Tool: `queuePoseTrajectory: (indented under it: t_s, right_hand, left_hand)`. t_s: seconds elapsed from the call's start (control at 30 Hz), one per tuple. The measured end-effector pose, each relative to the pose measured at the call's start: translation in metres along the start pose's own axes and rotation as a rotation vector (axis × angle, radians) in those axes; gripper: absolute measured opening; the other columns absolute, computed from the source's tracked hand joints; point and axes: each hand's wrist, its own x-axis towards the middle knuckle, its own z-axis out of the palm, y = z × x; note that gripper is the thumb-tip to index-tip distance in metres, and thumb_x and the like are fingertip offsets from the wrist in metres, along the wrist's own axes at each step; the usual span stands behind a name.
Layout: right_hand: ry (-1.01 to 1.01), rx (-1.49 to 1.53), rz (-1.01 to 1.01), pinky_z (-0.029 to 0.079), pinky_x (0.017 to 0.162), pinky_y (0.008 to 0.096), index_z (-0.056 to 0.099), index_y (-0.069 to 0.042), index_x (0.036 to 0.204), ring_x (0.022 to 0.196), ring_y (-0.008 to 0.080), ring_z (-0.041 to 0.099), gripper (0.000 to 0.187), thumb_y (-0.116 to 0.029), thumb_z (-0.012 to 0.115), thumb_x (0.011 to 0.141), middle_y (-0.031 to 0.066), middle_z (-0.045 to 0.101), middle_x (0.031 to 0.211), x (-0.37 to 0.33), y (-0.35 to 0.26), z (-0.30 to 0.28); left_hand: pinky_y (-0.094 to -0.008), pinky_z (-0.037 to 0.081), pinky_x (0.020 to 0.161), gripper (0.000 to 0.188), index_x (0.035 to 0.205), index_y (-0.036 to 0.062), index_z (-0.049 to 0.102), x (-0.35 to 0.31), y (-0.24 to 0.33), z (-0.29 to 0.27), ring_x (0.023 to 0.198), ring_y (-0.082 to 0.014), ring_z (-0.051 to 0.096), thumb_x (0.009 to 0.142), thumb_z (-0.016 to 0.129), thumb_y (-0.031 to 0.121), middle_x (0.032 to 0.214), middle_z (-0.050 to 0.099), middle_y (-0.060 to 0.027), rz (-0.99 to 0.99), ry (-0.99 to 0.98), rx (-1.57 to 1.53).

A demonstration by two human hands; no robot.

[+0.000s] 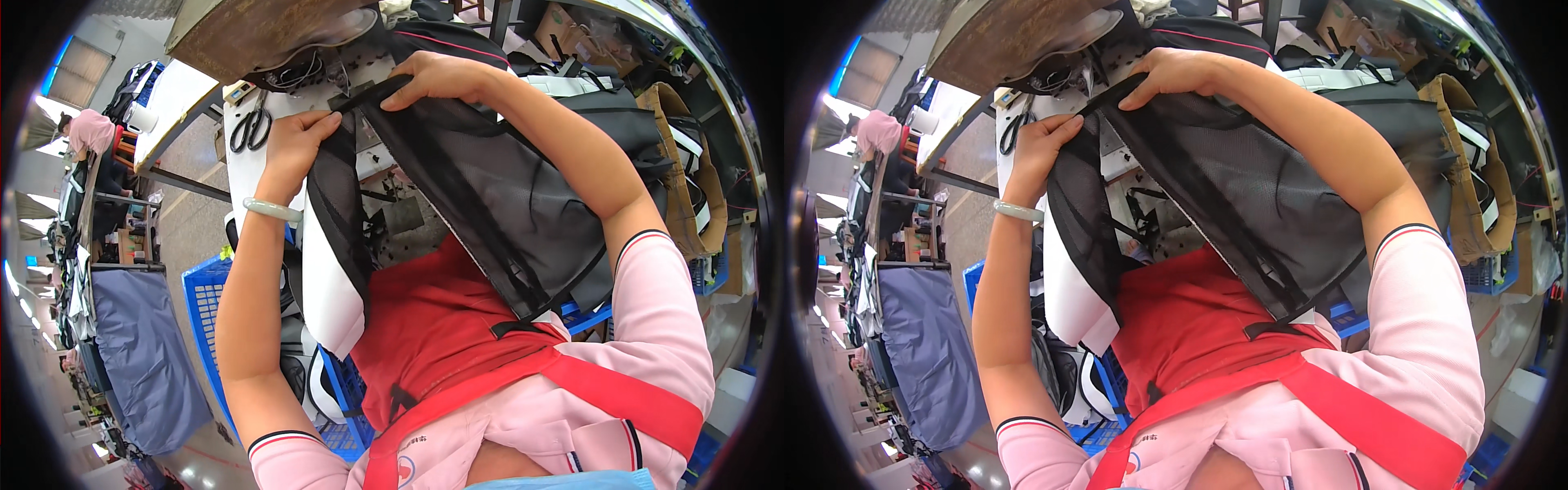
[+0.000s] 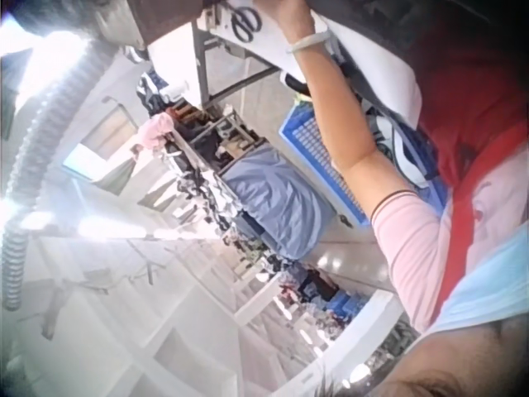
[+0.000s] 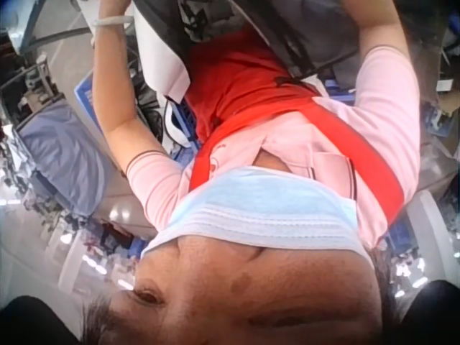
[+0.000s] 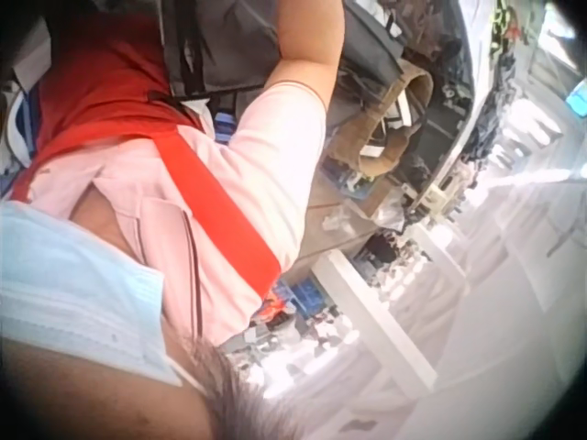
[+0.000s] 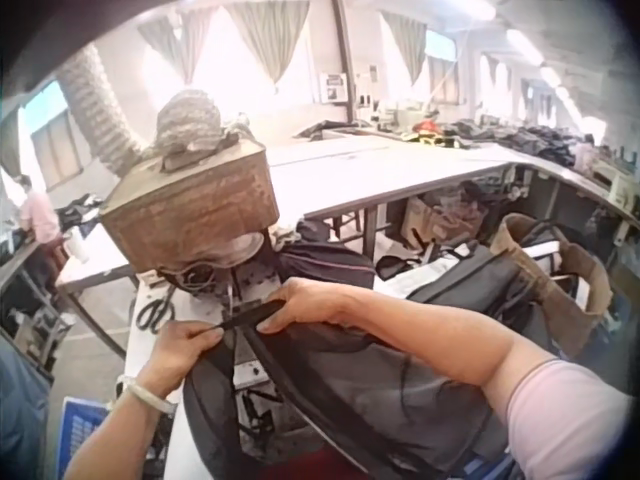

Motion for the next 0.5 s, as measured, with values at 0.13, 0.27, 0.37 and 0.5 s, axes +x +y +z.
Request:
queuePoseTrajectory:
  t_s: [0.13,0.27,0.37,0.5]
  right_hand:
    - [-0.030,0.030,0.064,0.046,0.094,0.0322,0.061,0.005,0.124,0.108,0.0241,0.062,0.063,-0.031,0.080,0.076,0.0178,0.065,0.116,0.004,0.010,-0.005]
    - [-0.036,0.088,0.082,0.047,0.091,0.0283,0.061,0.007,0.124,0.101,0.0185,0.063,0.060,-0.028,0.078,0.078,0.0135,0.067,0.112,0.004,0.004,-0.004]
    - [-0.023,0.079,0.054,0.048,0.089,0.0267,0.059,0.007,0.125,0.099,0.0162,0.064,0.060,-0.027,0.077,0.079,0.0123,0.067,0.113,0.010,-0.004,-0.002]
    - [-0.061,0.178,0.085,0.048,0.091,0.0274,0.056,0.007,0.129,0.102,0.0167,0.063,0.062,-0.027,0.076,0.081,0.0129,0.066,0.118,0.020,0.003,-0.010]
  left_hand:
    - [-0.0214,0.046,0.068,0.026,0.101,-0.0070,0.071,0.006,-0.003,0.005,0.075,-0.0089,0.060,0.089,0.070,0.016,0.087,0.069,-0.0045,-0.014,0.000,-0.006]
    - [-0.0217,0.047,0.069,0.027,0.102,-0.0077,0.070,0.004,0.000,0.003,0.076,-0.0105,0.061,0.089,0.070,0.015,0.088,0.070,-0.0064,-0.039,-0.015,-0.119]
    - [-0.0223,0.049,0.070,0.028,0.105,-0.0082,0.069,0.008,-0.002,-0.005,0.077,-0.0114,0.063,0.088,0.070,0.015,0.090,0.070,-0.0076,-0.016,-0.002,-0.134]
    - [-0.0222,0.050,0.072,0.032,0.109,-0.0090,0.067,0.019,-0.003,-0.006,0.079,-0.0117,0.064,0.089,0.070,0.016,0.094,0.070,-0.0078,-0.023,-0.016,-0.178]
